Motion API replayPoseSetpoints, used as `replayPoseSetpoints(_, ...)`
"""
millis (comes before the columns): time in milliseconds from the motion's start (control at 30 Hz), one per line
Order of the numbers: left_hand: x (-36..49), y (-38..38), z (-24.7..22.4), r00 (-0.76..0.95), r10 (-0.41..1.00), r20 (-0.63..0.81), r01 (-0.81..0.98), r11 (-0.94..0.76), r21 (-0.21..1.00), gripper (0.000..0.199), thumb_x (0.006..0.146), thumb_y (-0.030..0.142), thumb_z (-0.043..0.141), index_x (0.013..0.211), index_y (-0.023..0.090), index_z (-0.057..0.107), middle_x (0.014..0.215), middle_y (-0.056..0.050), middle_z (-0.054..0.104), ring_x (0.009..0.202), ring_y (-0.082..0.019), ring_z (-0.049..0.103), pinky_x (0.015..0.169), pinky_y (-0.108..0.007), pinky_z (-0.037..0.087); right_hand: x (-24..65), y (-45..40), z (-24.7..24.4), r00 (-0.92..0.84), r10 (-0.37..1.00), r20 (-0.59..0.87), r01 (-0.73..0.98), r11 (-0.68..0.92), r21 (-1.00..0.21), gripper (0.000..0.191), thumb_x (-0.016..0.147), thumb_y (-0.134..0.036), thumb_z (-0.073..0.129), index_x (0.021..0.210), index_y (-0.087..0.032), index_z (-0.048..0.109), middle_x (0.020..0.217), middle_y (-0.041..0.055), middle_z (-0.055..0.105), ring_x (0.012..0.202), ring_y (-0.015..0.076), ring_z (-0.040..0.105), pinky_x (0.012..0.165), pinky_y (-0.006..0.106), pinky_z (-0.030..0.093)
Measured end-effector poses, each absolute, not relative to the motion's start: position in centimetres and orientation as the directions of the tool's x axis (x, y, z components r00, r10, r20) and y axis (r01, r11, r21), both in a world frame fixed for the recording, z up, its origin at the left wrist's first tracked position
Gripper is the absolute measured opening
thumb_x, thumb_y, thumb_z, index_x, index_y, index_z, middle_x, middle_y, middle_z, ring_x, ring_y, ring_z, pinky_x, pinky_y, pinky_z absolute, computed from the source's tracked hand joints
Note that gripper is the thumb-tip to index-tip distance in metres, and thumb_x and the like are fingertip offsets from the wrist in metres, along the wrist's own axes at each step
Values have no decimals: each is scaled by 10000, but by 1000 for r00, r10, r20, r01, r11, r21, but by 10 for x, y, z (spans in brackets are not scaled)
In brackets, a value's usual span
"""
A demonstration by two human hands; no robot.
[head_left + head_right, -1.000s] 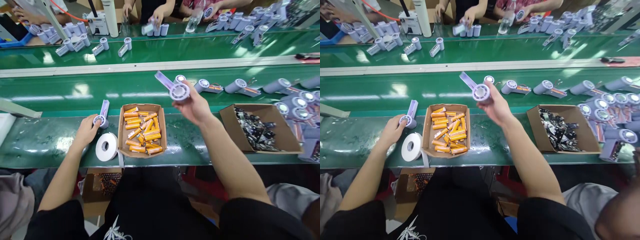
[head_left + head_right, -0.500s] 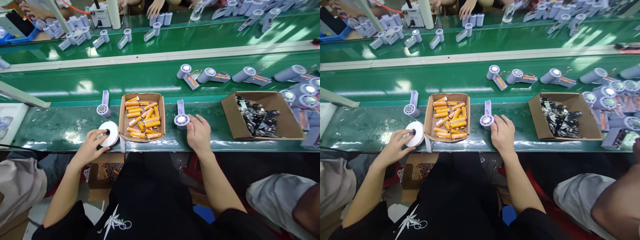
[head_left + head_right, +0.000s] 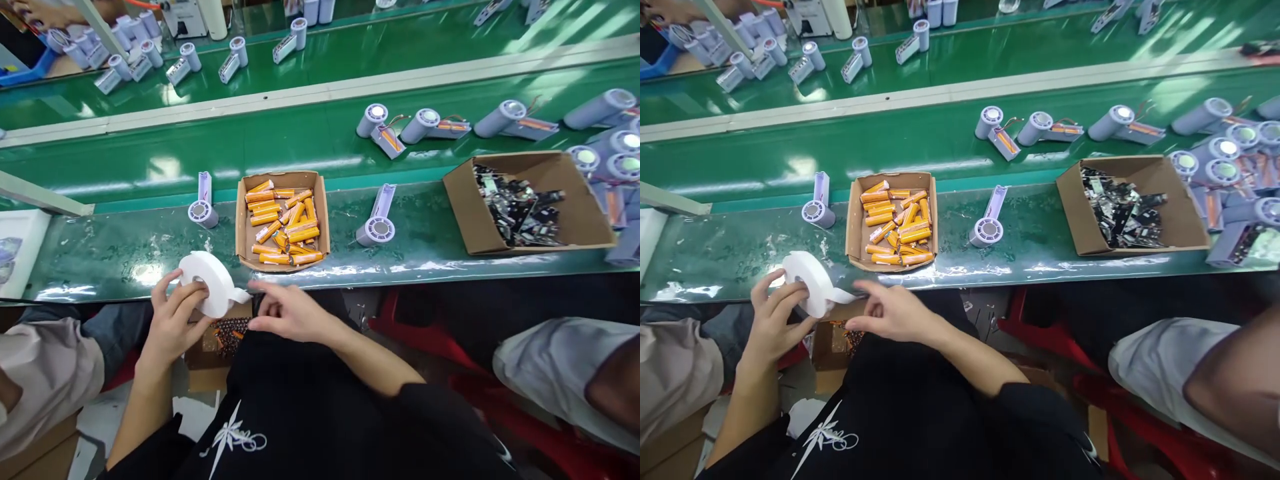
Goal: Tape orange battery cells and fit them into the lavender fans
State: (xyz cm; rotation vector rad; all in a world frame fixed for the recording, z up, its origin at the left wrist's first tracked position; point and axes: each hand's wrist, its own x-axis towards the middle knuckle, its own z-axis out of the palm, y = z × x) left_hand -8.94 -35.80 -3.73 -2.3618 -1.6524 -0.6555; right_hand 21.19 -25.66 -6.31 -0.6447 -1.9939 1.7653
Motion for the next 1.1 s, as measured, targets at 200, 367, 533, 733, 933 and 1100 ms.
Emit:
replayPoseSetpoints(200,-99,-353,-45,81,824,561,976,-180,123,481,900,228,824,1343,306,655,1228,-117,771,1476,-424,553,1229,-746,457,195,-271,-72,-973,222,-65,157,424,-892,259,1049,-388,713,912,-204,833,711,22,781,633,174,688,617,265,444)
replayPoseSetpoints(367,-105,-354,-58,-55,777,627,956,-140,257,520,870,226,850,1349,281,658,1290,-145,739,1517,-462,505,1223,-783,435,232,-201,-48,-849,527,38,352,619,-702,305,1096,-334,617,1315,-243,808,1149,97,857,1010,257,784,894,350,557)
replayPoseSetpoints(533,-82,-336,-57,81,773,629,928,-290,236,530,856,198,841,1339,290,645,1265,-121,760,1519,-434,503,1222,-729,458,242,-130,-23,-724,690,-1,674,707,-215,375,1080,-192,504,1345,-116,758,1279,218,797,1202,361,700,1057,494,452)
replayPoseSetpoints(733,-59,-318,-52,146,759,635,916,-346,203,483,874,180,782,1326,294,653,1257,-88,776,1392,-385,611,1236,-694,441,238,-115,-27,-762,625,-169,647,749,-144,267,1060,-257,576,1202,-132,764,1276,212,764,1200,345,701,1131,539,358)
replayPoseSetpoints(933,-52,-318,-55,145,795,589,919,-329,218,443,864,206,781,1289,286,687,1229,-90,783,1421,-413,581,1231,-714,431,245,-101,-38,-681,732,6,525,494,-693,365,945,-328,711,1292,-213,698,1022,72,809,992,274,752,1080,513,490)
replayPoseSetpoints(1100,-42,-318,-57,191,801,568,898,-376,228,445,881,201,792,1311,272,701,1248,-104,790,1407,-411,590,1229,-712,440,244,-125,-45,-331,934,133,-155,85,-984,588,849,-616,840,1302,-319,610,1101,30,806,1011,241,775,925,425,646)
